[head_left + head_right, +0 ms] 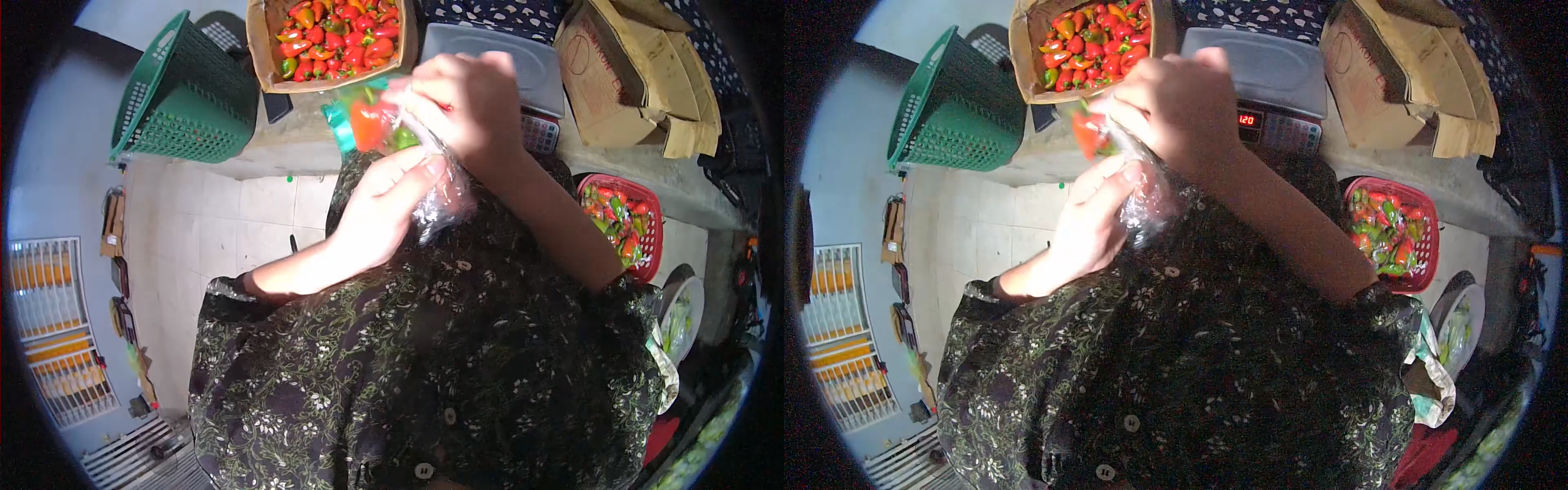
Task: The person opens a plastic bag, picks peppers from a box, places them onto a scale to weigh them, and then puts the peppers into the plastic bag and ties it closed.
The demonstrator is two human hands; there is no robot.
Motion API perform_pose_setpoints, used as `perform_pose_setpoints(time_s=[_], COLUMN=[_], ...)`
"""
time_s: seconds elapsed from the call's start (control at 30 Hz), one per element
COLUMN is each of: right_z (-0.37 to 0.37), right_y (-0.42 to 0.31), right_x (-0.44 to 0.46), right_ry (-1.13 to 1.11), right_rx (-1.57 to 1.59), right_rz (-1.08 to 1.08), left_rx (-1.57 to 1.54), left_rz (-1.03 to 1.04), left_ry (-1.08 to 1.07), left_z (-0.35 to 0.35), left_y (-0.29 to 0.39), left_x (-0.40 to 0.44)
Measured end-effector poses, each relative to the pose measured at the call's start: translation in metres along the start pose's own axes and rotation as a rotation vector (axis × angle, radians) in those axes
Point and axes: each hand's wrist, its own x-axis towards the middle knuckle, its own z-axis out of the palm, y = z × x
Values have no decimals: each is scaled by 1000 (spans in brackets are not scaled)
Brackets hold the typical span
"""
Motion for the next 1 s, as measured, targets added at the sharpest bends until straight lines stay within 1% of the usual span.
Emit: perform_pose_setpoints(time_s=[0.03,0.1,0.13,0.2,0.23,0.27,0.3,0.33,0.37,0.4,0.47,0.57,0.67,0.7,0.8,0.83,0.93,0.97,1.0], right_z=[2,1,0,-2,-11,-5,1,2,1,5,9,0,-5,-5,-9,-8,-5,-2,-3], right_y=[-3,-4,-5,-18,-16,-12,-9,-6,-1,6,14,30,31,27,24,22,24,21,20], right_x=[5,14,18,20,14,9,6,7,3,-2,-16,-26,-41,-47,-59,-61,-69,-71,-69], right_ry=[8,52,100,178,39,6,-28,-89,-196,-242,-229,-464,-711,-635,-696,-668,-669,-623,-614], right_rx=[193,546,705,1007,1004,1062,1121,1232,1092,802,748,742,886,986,912,952,885,922,907], right_rz=[74,201,252,472,473,434,396,415,401,189,224,294,403,443,527,495,456,500,454], left_rx=[138,434,640,1054,1197,1338,1289,1437,1580,1554,1643,1720,1726,1730,1612,1607,1568,1623,1699], left_rz=[163,492,598,800,844,882,987,958,936,984,982,931,842,733,647,602,527,620,421], left_ry=[56,75,86,105,183,270,424,392,354,322,286,167,22,-59,-86,-204,-371,-364,-432], left_z=[8,2,-6,-22,-42,-61,-70,-80,-87,-84,-93,-87,-72,-71,-54,-49,-33,-31,-30], left_y=[2,2,2,1,-15,-32,-31,-26,-17,-7,-5,2,1,1,2,9,9,7,9], left_x=[1,6,12,23,30,37,58,59,59,56,54,43,39,36,31,27,20,18,18])
